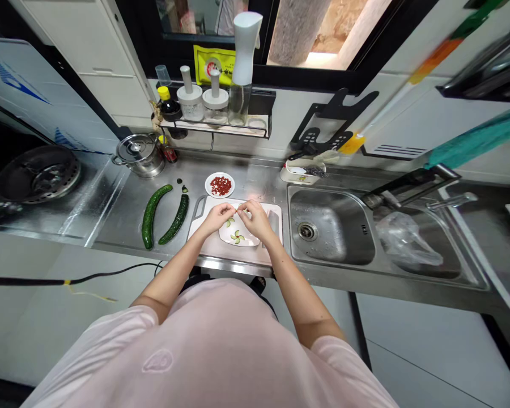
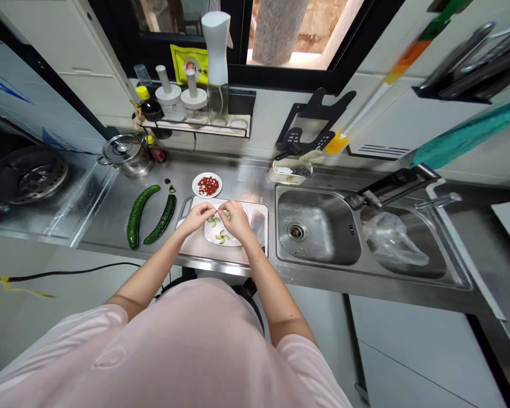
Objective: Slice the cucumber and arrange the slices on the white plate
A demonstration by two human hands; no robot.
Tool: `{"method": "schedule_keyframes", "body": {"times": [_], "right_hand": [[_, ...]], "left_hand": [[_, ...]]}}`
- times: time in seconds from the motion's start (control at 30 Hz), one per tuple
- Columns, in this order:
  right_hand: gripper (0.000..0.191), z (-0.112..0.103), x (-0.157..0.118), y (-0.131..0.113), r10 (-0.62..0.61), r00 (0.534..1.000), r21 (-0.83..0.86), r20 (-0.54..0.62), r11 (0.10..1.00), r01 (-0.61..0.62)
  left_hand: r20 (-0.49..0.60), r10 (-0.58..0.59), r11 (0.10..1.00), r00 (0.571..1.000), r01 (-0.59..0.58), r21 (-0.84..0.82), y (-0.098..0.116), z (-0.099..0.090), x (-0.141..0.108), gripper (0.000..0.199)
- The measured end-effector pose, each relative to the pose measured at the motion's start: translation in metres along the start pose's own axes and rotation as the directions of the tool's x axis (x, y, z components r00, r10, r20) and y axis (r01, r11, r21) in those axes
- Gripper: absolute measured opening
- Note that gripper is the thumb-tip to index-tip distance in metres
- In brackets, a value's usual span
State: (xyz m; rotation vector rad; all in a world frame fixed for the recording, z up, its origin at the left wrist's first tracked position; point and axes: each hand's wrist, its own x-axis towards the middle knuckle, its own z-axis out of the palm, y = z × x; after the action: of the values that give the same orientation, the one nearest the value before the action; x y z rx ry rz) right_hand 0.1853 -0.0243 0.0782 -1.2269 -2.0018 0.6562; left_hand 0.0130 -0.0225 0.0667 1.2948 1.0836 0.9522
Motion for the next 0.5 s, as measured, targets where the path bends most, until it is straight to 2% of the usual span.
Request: {"method": "schedule_keyframes", "body": {"times": [0.37, 0.5], "right_hand": [[0.009, 0.010, 0.000, 0.001, -0.038, 0.999, 0.074, 0.022, 0.997, 0.036], [0.010, 0.015, 0.000, 0.005, -0.017, 1.000, 0.072, 0.026, 0.997, 0.015]], "left_hand": [[0.015, -0.021, 1.000, 1.000, 0.021, 0.023, -0.007, -0.007, -0.003, 0.025], [-0.033, -0.004, 0.998, 0.999, 0.007, 0.066, -0.018, -0.011, -0.001, 0.024]]}}
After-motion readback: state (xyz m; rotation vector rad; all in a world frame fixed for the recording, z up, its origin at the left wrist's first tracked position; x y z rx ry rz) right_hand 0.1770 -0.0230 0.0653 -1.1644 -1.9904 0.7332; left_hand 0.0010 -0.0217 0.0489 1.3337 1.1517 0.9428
